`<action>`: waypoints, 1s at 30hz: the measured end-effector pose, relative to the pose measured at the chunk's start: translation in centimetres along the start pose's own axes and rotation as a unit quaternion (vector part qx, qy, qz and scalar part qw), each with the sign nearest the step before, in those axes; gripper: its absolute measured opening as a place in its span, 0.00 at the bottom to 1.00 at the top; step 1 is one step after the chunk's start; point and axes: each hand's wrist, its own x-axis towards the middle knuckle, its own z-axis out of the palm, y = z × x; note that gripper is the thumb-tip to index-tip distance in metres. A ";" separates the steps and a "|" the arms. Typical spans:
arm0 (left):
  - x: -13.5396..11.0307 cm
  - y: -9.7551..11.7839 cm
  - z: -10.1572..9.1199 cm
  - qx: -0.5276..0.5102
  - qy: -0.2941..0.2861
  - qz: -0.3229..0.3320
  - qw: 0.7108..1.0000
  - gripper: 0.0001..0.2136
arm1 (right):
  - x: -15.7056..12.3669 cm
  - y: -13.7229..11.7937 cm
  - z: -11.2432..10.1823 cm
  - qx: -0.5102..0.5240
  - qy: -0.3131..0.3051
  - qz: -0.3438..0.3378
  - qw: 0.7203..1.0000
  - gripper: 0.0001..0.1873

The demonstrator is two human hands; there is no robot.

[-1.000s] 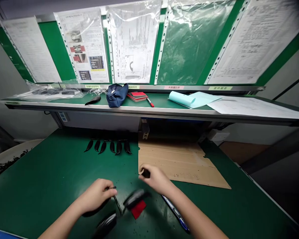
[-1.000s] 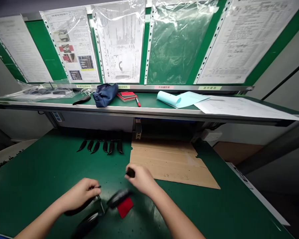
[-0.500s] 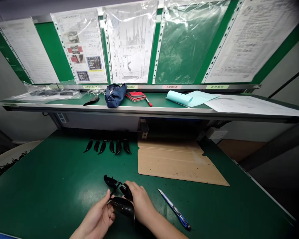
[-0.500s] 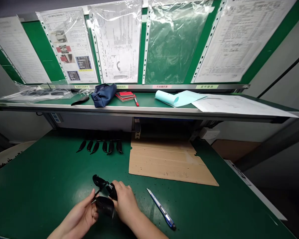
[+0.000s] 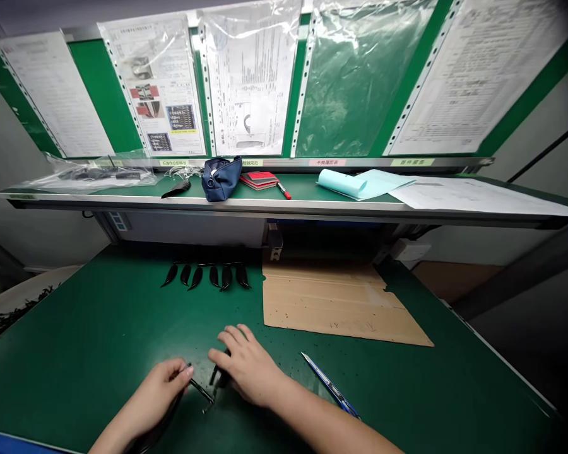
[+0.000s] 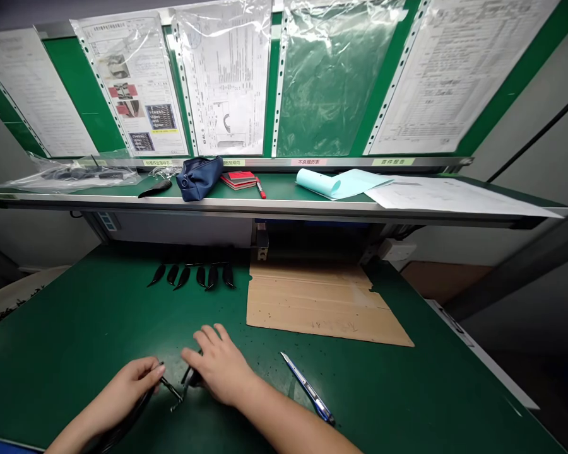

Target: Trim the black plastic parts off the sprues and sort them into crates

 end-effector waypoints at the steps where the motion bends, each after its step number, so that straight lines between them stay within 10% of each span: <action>1: -0.4 0.9 0.1 -0.007 -0.036 0.031 0.999 0.20 | -0.3 -0.3 -0.4 0.012 -0.031 -0.047 0.998 0.23; 4: -1.2 2.7 0.1 -0.039 -0.121 0.098 0.987 0.17 | -1.2 -0.9 -0.7 0.142 -0.167 -0.122 0.968 0.14; 6: -1.0 2.7 0.4 -0.059 -0.136 0.092 0.985 0.17 | -1.3 -0.8 -0.6 0.162 -0.190 -0.056 0.967 0.11; 12: 1.5 0.6 4.9 -0.294 0.121 -0.100 0.943 0.21 | -0.4 0.7 -0.7 0.048 -0.034 0.243 0.968 0.10; 17: 1.4 1.4 7.8 -0.510 0.102 -0.048 0.853 0.17 | -1.2 -0.9 0.3 0.066 -0.026 0.163 0.984 0.30; 24: 2.0 1.4 7.5 -0.386 0.135 -0.122 0.904 0.27 | -1.9 -1.5 1.2 0.029 -0.076 0.096 0.992 0.29; 30: 1.3 1.3 7.8 -0.658 0.112 -0.107 0.737 0.16 | -1.4 -0.9 2.7 0.278 -0.064 0.081 0.955 0.24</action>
